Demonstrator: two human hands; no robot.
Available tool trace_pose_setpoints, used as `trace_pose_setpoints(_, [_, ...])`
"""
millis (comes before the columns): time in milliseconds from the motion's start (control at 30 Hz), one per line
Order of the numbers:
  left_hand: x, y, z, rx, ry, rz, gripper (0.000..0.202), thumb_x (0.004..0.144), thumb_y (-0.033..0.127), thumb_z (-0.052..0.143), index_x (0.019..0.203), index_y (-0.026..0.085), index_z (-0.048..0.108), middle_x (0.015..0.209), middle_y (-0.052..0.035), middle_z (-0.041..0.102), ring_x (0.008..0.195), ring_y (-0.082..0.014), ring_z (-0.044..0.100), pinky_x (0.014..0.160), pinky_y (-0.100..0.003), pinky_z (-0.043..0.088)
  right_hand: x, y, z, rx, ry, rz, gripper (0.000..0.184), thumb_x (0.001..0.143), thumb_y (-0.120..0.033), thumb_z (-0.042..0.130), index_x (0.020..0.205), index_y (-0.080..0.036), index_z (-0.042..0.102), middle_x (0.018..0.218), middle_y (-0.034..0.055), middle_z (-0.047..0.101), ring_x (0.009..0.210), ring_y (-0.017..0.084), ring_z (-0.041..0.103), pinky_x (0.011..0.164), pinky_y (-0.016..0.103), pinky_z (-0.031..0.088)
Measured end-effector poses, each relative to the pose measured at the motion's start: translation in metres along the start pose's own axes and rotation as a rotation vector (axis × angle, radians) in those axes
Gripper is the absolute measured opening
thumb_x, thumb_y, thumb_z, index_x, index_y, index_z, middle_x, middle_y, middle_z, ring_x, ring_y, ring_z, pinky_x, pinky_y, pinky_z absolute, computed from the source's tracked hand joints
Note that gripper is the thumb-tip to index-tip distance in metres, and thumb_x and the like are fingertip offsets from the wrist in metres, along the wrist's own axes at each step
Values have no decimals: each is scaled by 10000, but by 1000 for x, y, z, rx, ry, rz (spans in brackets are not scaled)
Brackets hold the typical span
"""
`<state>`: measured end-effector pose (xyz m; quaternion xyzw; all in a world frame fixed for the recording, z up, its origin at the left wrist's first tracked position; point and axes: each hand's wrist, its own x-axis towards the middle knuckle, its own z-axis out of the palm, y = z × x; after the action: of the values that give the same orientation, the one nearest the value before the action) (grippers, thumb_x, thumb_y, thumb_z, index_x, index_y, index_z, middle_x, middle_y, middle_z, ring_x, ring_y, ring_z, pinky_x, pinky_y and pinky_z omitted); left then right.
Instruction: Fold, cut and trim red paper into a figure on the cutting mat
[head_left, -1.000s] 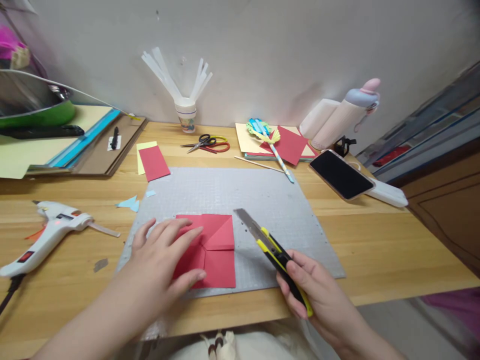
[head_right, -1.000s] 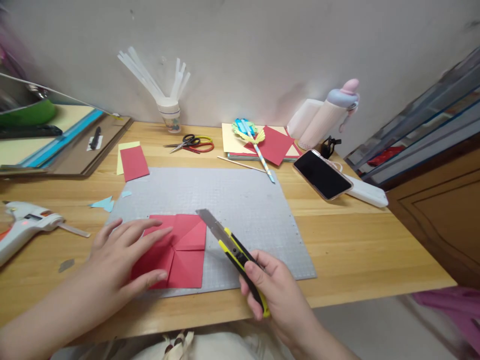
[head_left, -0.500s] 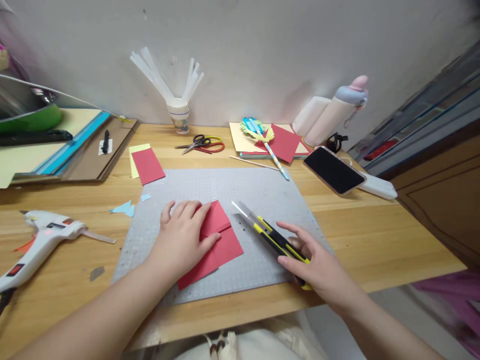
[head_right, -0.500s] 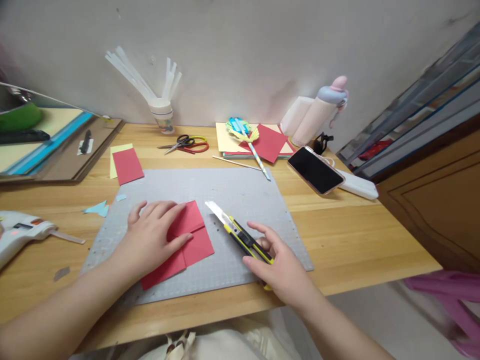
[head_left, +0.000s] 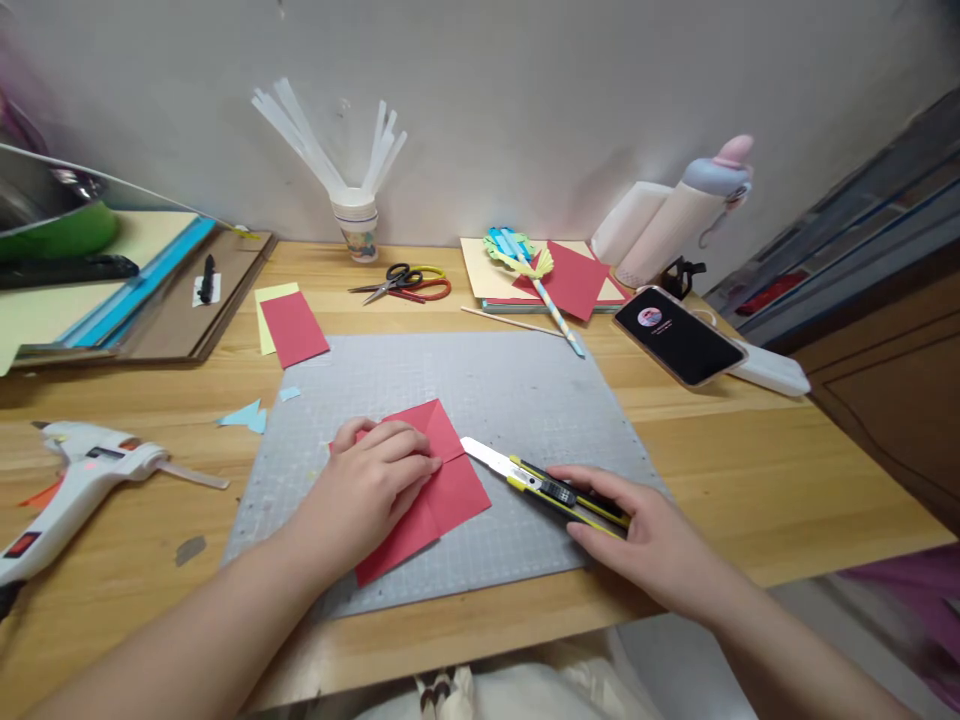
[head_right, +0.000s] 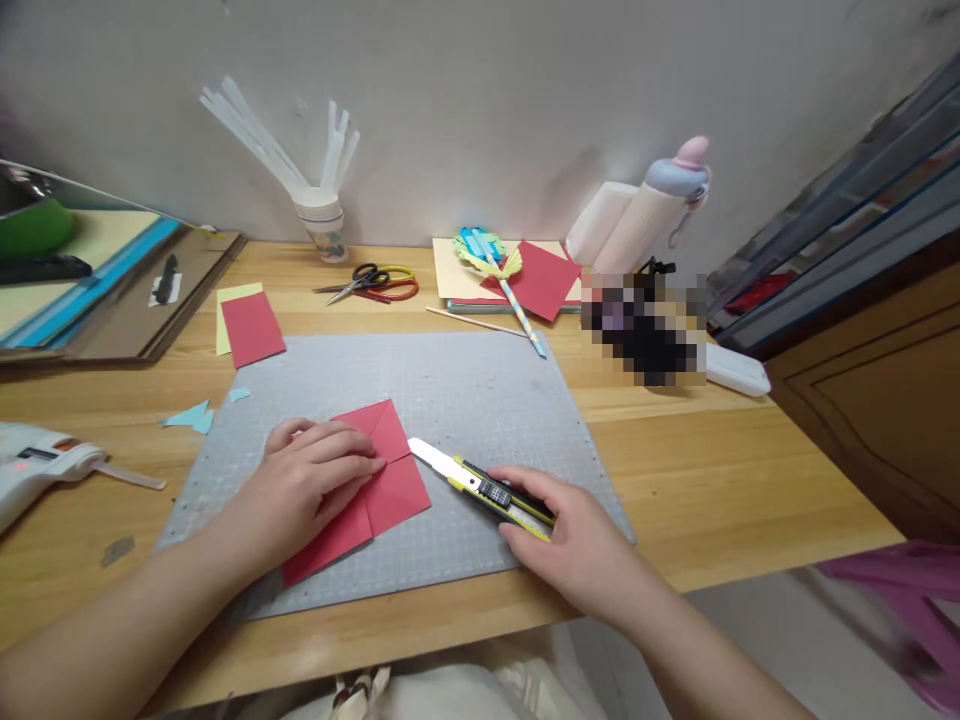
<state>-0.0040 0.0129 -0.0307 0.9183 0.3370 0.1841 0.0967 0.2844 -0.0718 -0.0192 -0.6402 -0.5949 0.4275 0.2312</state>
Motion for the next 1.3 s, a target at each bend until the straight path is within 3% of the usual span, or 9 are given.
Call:
trace_pose_setpoints(200, [0, 1, -2, -9, -20, -19, 261, 990, 230, 438, 905, 265, 682, 986, 7, 704, 987, -178, 606, 871, -397, 271, 7, 8, -10, -174, -6, -166, 421, 812, -195, 565, 1224, -261, 617, 1166, 65, 636, 1095, 257, 600, 961, 413, 458])
trace_pose_setpoints(400, [-3, 0, 1, -7, -55, -27, 291, 991, 199, 424, 1070, 311, 681, 1040, -4, 700, 1037, -186, 600, 937, -425, 251, 25, 11, -18, -337, -17, -307, 447, 841, -201, 598, 1277, -299, 596, 1172, 78, 597, 1091, 262, 573, 959, 435, 453])
trace_pose_setpoints(567, [-4, 1, 2, -7, -66, -45, 298, 996, 203, 409, 1071, 302, 680, 1059, -6, 695, 1046, -194, 601, 970, -439, 241, 36, 4, -23, -402, -133, -372, 484, 865, -166, 568, 1331, -296, 561, 1127, 82, 585, 1023, 237, 585, 906, 395, 475])
trace_pose_setpoints(667, [-4, 1, 3, 6, -89, -42, 318, 988, 168, 401, 1116, 303, 659, 1082, -18, 687, 1048, -199, 596, 974, -453, 237, 39, 2, -23, -425, -136, -414, 464, 871, -159, 555, 1321, -271, 577, 1075, 85, 579, 981, 226, 581, 867, 376, 479])
trace_pose_setpoints(800, [-5, 1, 5, 60, -131, -20, 394, 971, 115, 375, 1236, 304, 596, 1130, -46, 672, 1058, -219, 587, 982, -477, 233, 41, 5, -23, -429, -93, -441, 461, 856, -162, 570, 1304, -267, 600, 1035, 78, 573, 944, 217, 584, 843, 369, 482])
trace_pose_setpoints(1300, [-4, 2, 5, 77, -127, -4, 391, 979, 135, 351, 1212, 297, 620, 1091, -44, 680, 1045, -215, 594, 1012, -478, 247, 35, 3, -24, -407, -192, -360, 510, 850, -186, 584, 1344, -312, 568, 1027, 60, 566, 969, 213, 584, 888, 354, 470])
